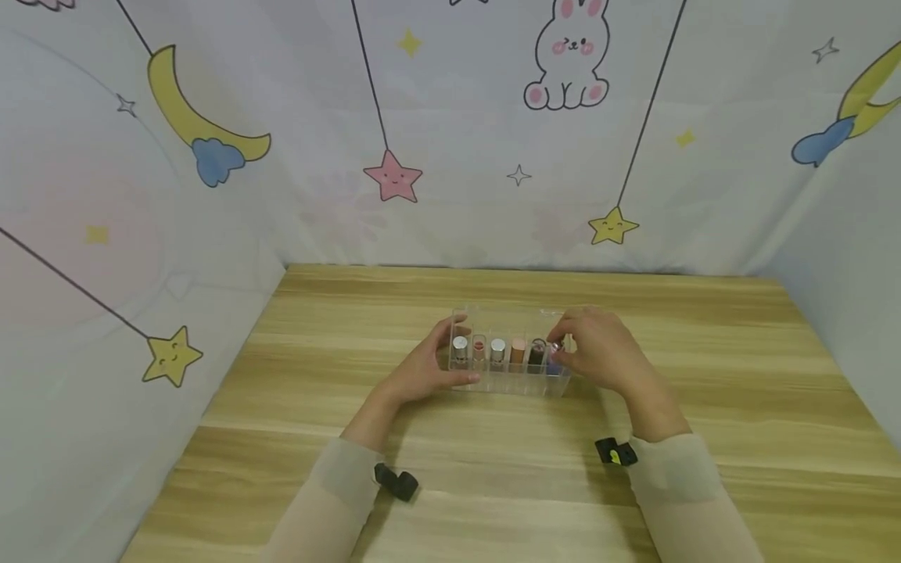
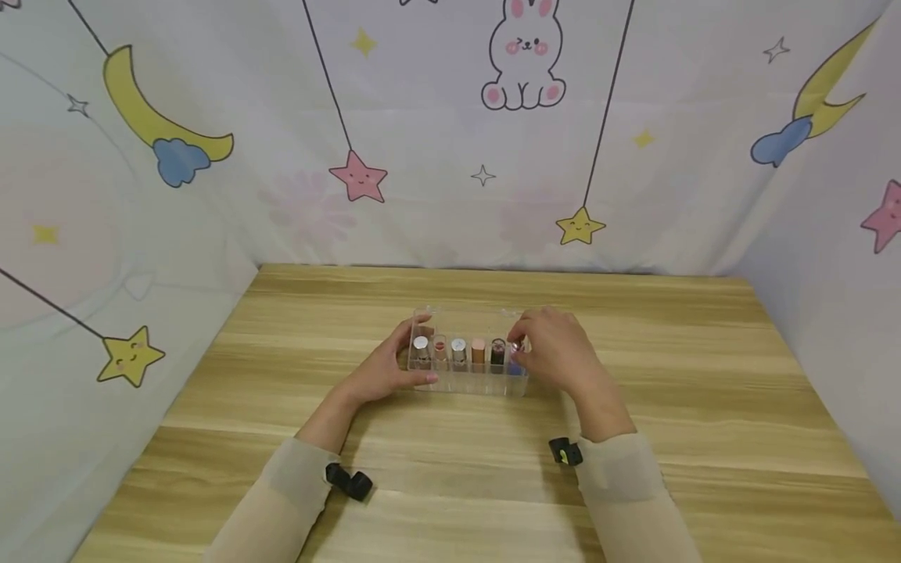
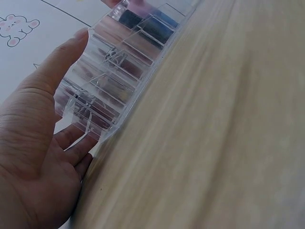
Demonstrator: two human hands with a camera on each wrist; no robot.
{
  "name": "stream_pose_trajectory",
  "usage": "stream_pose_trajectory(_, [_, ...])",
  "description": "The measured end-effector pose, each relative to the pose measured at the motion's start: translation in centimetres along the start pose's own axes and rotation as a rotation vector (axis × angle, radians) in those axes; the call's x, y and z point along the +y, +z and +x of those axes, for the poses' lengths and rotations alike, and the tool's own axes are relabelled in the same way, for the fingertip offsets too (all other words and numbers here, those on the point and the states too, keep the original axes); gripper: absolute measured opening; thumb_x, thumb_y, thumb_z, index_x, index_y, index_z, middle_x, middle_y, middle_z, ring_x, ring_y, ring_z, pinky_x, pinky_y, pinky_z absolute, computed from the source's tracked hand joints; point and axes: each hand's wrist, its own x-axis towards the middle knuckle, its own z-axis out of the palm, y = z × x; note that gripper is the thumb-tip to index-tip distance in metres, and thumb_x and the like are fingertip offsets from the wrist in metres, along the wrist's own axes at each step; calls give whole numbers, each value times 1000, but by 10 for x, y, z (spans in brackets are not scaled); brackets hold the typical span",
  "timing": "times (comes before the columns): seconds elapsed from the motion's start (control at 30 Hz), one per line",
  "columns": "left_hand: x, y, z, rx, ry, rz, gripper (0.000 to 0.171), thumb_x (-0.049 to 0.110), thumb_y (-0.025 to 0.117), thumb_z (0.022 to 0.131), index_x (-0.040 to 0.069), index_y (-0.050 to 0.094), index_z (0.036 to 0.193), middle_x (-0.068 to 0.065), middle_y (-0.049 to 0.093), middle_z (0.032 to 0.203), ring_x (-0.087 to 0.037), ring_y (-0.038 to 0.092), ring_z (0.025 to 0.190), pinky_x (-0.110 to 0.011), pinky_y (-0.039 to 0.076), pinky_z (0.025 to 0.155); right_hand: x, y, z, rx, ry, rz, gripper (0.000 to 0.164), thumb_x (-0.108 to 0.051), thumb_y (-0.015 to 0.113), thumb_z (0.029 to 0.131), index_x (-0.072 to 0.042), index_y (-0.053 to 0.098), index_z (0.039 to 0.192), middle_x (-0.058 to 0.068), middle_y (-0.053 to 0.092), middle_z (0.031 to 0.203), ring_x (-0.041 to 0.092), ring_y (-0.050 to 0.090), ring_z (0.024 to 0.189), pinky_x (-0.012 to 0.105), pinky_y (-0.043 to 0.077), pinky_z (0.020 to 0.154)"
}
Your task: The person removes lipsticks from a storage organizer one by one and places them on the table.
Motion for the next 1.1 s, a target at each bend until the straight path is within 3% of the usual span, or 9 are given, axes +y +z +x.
stream_pose_trajectory(0.5, [4,-1,-2,6,0,-10,102,31,90,82,32,26,162,1,46,158,-31,36,153,-64,27,123,-4,-1,4,-7,9,-29,17,-21,84,88,-17,81,104,3,75,110,33,66,105,56,50,93])
stream_pose_trajectory(0.63, [3,-1,-2,3,-7,-2,102,34,90,82,35,27,161,3,47,157,-30,37,153,-63,27,123,-4,-1,3,-3,9,-27,17,-21,84,88,-18,81,104,3,75,109,32,65,104,57,50,94])
stream_pose_trajectory(0.77, [2,-1,-2,4,-18,1,102,38,91,80,39,28,160,6,48,156,-28,38,152,-62,26,124,-4,-1,2,13,1,-32,18,-22,84,88,-18,81,105,3,76,109,31,66,104,56,50,94])
stream_pose_trajectory(1.1, [2,-1,1,3,-13,7,104,39,91,80,32,28,162,7,48,155,-29,39,151,-62,27,123,-2,-4,0,62,-19,-26,22,-24,85,87,-16,81,106,2,76,106,27,68,100,52,53,87])
